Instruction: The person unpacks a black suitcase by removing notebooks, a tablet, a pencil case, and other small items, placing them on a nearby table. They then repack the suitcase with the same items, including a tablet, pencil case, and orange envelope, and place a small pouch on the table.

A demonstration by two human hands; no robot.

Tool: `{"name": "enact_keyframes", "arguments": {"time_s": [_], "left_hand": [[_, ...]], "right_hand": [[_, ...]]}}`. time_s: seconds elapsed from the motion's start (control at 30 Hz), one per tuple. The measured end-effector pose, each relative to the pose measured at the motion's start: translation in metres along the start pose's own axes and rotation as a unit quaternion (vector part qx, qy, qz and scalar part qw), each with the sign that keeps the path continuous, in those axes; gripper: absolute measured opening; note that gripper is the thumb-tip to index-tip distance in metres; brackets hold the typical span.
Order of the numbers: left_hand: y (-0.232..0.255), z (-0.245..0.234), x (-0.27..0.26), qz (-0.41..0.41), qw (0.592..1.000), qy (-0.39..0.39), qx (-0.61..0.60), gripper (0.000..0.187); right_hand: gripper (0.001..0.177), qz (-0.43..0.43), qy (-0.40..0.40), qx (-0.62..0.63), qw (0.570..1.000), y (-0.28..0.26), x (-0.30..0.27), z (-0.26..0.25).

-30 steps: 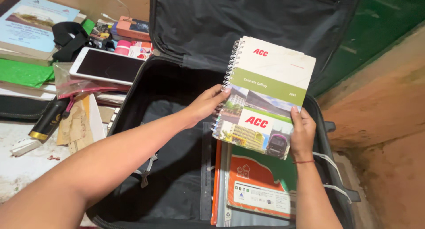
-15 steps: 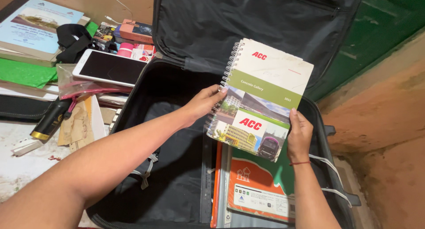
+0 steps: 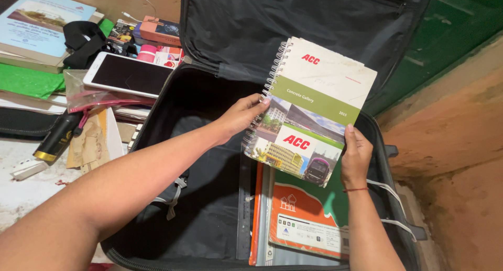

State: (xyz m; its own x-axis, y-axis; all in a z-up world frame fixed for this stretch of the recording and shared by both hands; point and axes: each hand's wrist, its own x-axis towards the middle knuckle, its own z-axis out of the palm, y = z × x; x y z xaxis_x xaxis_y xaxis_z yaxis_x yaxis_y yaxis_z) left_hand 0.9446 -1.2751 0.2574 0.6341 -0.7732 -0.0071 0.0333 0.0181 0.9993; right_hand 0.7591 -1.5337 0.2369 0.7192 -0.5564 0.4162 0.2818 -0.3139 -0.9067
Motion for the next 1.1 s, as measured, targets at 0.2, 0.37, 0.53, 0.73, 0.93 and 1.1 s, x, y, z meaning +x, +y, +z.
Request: {"name": "enact_keyframes", "arguments": {"time_s": [0.2, 0.37, 0.53, 0.73, 0.93, 1.1], "left_hand": [[-0.0018, -0.0013, 0.0020, -0.017, 1.000, 0.003, -0.001, 0.041], [-0.0032, -0.0004, 0.0013, -0.018, 1.000, -0.003, -0.010, 0.041], [-0.0023, -0.0009, 0.0022, -0.018, 1.000, 0.006, -0.010, 0.040], [-0.0035, -0.0028, 0.0041, -0.011, 1.000, 0.006, -0.006, 0.041], [-0.0045, -0.0022, 0.0017, -0.003, 1.000, 0.004, -0.012, 0.040], [-0.0013, -0.0024, 0.0015, -0.022, 0.999, 0.013, -0.019, 0.037]], "right_hand": [[0.039, 0.002, 0.007, 0.007, 1.000, 0.0001, 0.0001, 0.0000], [0.039, -0.005, 0.004, -0.008, 1.000, 0.0000, -0.0023, -0.0006], [0.038, -0.011, 0.005, -0.025, 1.000, -0.0023, 0.0001, 0.0006], [0.038, -0.012, -0.001, -0.030, 0.999, -0.0045, -0.0010, 0.0017], [0.038, -0.015, 0.003, -0.030, 0.999, -0.0057, -0.0035, 0.0029], [0.038, -0.037, 0.014, -0.078, 0.996, -0.0060, 0.0031, 0.0027]]}}
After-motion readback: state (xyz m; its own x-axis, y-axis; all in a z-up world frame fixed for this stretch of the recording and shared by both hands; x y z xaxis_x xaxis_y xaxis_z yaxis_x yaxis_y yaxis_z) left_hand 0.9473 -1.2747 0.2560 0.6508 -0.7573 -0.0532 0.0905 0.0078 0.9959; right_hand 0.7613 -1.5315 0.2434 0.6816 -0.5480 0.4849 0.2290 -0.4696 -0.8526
